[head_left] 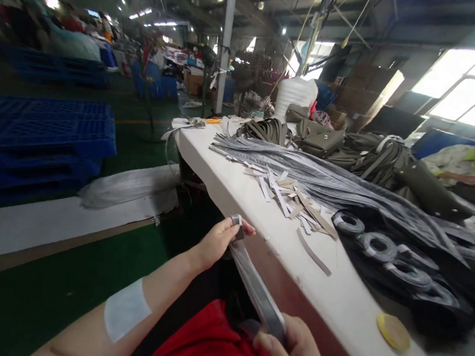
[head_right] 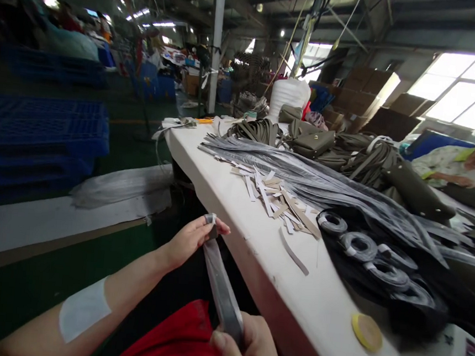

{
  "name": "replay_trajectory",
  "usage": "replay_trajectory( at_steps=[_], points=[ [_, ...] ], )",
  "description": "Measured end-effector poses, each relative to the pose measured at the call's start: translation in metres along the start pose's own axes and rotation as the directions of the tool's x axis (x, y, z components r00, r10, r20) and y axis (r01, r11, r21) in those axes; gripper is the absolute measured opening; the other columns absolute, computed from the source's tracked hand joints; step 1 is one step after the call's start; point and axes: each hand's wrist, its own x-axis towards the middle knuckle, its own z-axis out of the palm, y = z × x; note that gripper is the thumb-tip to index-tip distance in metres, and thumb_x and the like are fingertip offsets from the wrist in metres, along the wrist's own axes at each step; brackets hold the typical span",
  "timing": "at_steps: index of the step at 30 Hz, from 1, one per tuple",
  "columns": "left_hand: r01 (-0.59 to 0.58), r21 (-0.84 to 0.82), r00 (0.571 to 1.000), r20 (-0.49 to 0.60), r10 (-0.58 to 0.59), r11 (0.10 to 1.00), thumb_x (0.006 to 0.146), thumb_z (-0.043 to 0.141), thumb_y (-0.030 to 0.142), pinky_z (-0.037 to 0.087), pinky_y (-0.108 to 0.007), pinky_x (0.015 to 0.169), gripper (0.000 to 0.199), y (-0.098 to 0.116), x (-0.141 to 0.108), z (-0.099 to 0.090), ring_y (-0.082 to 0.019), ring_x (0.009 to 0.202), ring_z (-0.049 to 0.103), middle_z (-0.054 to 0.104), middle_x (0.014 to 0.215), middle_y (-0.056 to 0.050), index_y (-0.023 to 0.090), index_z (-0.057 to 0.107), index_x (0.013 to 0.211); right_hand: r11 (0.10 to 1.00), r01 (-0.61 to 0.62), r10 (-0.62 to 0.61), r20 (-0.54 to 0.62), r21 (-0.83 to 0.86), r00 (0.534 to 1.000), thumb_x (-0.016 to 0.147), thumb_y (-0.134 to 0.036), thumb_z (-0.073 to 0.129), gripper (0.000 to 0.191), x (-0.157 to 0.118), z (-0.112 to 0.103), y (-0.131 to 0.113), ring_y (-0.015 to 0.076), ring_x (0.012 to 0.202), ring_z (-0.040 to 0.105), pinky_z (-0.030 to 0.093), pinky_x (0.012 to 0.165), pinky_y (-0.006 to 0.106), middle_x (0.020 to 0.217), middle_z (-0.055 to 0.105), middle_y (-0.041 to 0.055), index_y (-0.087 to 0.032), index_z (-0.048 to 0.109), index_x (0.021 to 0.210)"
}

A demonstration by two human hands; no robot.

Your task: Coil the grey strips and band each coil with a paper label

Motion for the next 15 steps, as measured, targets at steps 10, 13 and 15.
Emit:
replay_trajectory(
  at_steps=[10, 13, 15],
  points=[
    [-0.42, 0.699, 0.813, 0.573, -0.103, 0.578, 0.089, 0.036, 0.021, 0.044, -0.03, 0.072, 0.022, -0.011, -0.044, 0.026, -0.02, 0.073, 0.057, 0.063, 0.08, -0.006, 0.02, 0.056, 0.082, 0.961, 0.014, 0.084, -0.342, 0.275, 0.936, 0.079, -0.06, 0.064, 0.048, 0.009, -0.019, 0.015, 0.01, 0.052, 0.038, 0.032, 0.048, 0.021, 0.057, 0.045, -0.0018, -0.015, 0.057, 0.066],
    [-0.401, 0.607, 0.741, 0.656, -0.147, 0.686, 0.094, 0.033, 0.033, 0.041, -0.027, 0.067, 0.032, -0.007, -0.054, 0.035, -0.017, 0.067, 0.055, 0.062, 0.074, -0.004, 0.02, 0.056, 0.075, 0.969, -0.074, 0.167, -0.406, 0.236, 0.899, 0.082, -0.058, 0.06, 0.045, 0.02, -0.036, 0.019, 0.0108, 0.051, 0.04, 0.035, 0.049, 0.022, 0.056, 0.045, -0.0025, -0.017, 0.055, 0.065],
    [-0.243, 0.603, 0.762, 0.604, -0.235, 0.76, 0.097, 0.027, 0.047, 0.04, -0.026, 0.064, 0.05, -0.004, -0.058, 0.039, -0.016, 0.061, 0.053, 0.058, 0.065, -0.003, 0.02, 0.053, 0.064, 0.987, -0.146, 0.162, -0.468, 0.07, 0.869, 0.082, -0.051, 0.059, 0.036, 0.024, -0.041, 0.022, 0.0156, 0.057, 0.051, 0.044, 0.055, 0.027, 0.062, 0.054, 0.0011, -0.017, 0.06, 0.071]
  ],
)
